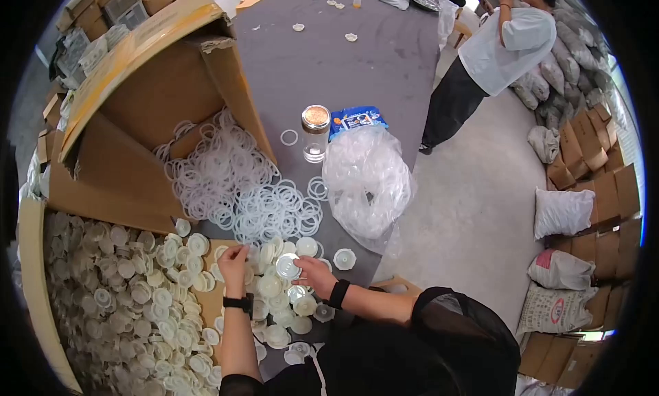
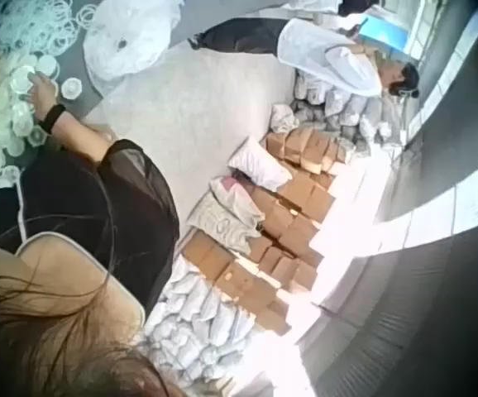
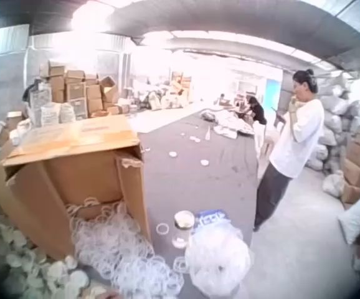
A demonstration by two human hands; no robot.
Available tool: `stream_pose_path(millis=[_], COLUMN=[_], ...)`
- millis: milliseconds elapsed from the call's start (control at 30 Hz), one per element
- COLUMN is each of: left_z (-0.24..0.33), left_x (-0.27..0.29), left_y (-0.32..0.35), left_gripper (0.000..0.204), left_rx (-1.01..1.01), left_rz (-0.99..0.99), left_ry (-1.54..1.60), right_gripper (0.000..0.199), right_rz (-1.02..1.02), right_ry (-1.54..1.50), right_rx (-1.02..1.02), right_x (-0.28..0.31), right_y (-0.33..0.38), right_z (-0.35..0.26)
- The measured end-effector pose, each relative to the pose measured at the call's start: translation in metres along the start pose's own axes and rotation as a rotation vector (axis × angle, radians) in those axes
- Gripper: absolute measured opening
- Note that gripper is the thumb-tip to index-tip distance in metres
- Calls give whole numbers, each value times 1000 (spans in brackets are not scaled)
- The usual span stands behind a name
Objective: Sorting small white plastic caps and rings from a large box and placing them into a white sack.
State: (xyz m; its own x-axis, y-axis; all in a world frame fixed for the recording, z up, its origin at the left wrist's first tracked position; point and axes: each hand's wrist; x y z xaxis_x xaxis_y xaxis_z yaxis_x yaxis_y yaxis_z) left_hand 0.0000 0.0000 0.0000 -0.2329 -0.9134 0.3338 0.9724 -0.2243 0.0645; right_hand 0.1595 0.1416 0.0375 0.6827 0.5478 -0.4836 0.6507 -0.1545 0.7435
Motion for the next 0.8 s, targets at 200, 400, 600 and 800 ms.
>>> stream_pose_path(millis=[200,400,600,800], left_z=[52,49,42,41], left_x=[31,51,69,94], left_y=[71,126,164,200], left_gripper=[7,6,8,8], left_rx=[450,353,150,205], left_rz=[-153,55,202,248], left_ry=[795,597,619,691], right_gripper=[32,29,27,31], right_rz=[-88,-261,-360,-406], right_ry=[-7,-67,-19,142], right_rx=[95,41,69,128], right_x=[-22,-44,-60,-65], right_y=[2,36,70,92], right_z=[6,32,55,87])
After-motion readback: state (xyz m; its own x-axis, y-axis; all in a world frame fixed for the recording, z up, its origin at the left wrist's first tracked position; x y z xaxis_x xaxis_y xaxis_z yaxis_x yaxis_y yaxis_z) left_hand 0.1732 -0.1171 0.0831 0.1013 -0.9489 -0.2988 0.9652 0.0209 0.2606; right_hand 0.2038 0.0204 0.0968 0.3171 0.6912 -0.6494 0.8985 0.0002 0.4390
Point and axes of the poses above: each hand's wrist, its own y-axis away from the middle knuckle, its own x-axis out of the back of the hand, z = x × y, and after that the axes turned 7 degrees about z, right-handed
